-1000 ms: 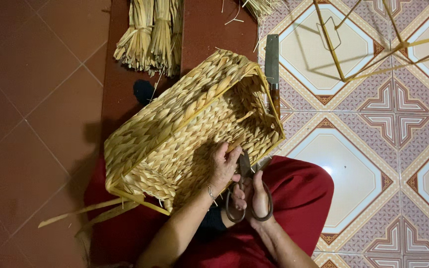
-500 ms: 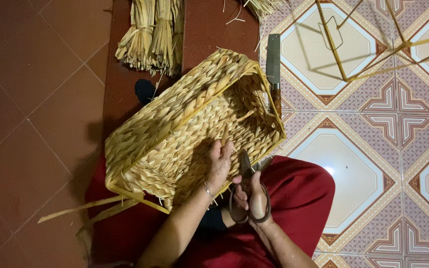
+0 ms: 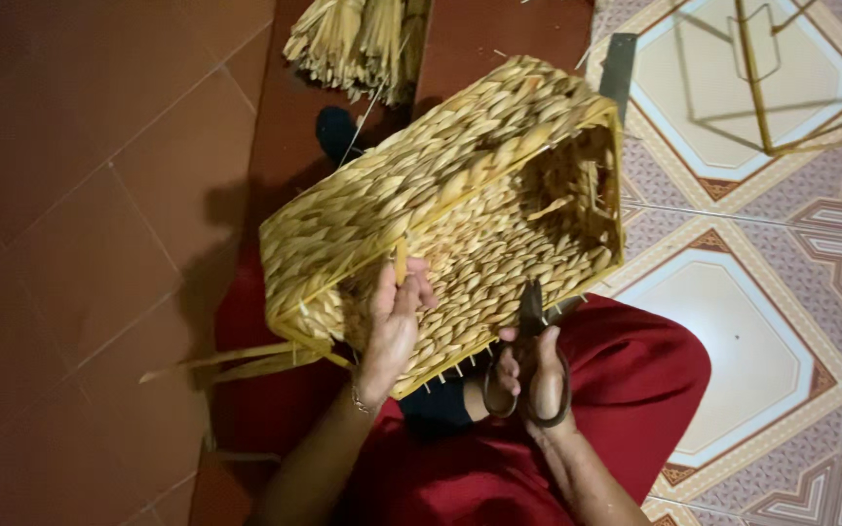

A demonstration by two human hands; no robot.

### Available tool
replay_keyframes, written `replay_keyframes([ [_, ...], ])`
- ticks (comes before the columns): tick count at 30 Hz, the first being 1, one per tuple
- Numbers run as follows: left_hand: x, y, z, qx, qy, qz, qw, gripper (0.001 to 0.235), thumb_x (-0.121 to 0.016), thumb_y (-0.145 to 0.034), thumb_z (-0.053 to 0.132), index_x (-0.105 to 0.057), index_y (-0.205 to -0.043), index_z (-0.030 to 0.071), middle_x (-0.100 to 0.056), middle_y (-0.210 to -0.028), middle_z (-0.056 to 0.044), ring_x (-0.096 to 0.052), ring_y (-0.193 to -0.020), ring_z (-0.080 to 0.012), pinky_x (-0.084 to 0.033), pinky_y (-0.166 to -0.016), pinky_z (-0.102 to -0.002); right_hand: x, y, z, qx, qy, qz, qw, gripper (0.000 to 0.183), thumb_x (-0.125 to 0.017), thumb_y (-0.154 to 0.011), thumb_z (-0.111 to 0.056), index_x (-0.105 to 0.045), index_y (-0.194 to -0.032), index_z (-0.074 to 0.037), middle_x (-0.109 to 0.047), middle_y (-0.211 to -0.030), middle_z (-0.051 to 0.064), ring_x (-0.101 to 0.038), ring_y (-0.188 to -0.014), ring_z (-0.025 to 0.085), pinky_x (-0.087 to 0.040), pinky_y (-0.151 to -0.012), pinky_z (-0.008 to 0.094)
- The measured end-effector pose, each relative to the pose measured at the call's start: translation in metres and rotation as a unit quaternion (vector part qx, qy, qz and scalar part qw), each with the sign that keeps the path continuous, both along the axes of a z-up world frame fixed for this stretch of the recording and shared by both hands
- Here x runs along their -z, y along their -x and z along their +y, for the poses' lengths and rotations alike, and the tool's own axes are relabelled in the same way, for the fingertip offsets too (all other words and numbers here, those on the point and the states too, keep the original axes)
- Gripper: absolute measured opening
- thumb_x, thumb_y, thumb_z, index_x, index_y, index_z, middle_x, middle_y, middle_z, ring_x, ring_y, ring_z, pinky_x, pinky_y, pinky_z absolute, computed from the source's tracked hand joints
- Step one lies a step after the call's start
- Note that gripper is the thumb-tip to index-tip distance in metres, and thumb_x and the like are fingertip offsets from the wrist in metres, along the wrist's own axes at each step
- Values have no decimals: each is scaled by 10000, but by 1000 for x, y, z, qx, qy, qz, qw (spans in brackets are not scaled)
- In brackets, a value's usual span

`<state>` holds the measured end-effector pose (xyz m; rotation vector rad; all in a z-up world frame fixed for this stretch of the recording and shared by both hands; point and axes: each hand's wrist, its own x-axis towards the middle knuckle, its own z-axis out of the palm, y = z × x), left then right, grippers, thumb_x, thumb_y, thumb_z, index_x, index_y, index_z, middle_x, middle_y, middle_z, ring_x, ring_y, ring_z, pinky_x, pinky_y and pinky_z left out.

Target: The person sits on the floor and uses a knife to trim and tuck the edges of a woven basket. They repeatedly cut protruding strands and press them into the weave to finish the basket's rim.

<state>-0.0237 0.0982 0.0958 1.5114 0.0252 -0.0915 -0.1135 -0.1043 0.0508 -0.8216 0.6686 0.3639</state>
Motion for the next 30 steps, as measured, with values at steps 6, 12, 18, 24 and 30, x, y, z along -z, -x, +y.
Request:
replay_keyframes([
  [6,31,20,3,33,-271,290,917,255,-441,-1052,239,-523,-1249,97,-541,-757,-38,-450,-524,-141,-359,-389,-280,-7,0,-2,-22,18,-4,1000,785,-266,-1003,-697,-586,-1148,5,-419,-596,21,-367,-431,134,-313,-432,260],
  [12,96,23,-16,55,-324,146,933,251,-584,-971,159,-582,-1127,-37,-567,-934,-102,-570,-750,-200,-530,-566,-364,-10,-2,0,-35,38,5,999,811,-253,-992,-703,-593,-1154,16,-412,-595,14,-368,-439,135,-306,-439,260],
  [18,133,24,-24,-7,-367,-23,930,184,-651,-881,110,-646,-968,-51,-646,-933,-250,-624,-906,-437,-502,-806,-517,-7,-2,1,-36,51,-16,998,823,-259,-1005,-706,-589,-1153,34,-401,-582,12,-363,-449,132,-306,-455,265],
  [24,131,16,-22,-2,-362,45,931,160,-602,-912,132,-640,-949,-18,-655,-923,-242,-643,-911,-420,-508,-836,-494,-6,-1,0,-37,54,-12,998,796,-258,-1012,-681,-587,-1152,30,-408,-583,16,-350,-445,132,-298,-454,270],
  [30,119,9,-23,-1,-401,49,915,201,-604,-927,161,-630,-1012,-20,-642,-949,-243,-623,-918,-428,-495,-821,-530,-8,1,-2,-57,76,-3,996,800,-227,-1011,-677,-623,-1156,3,-419,-588,9,-364,-459,121,-309,-460,263],
])
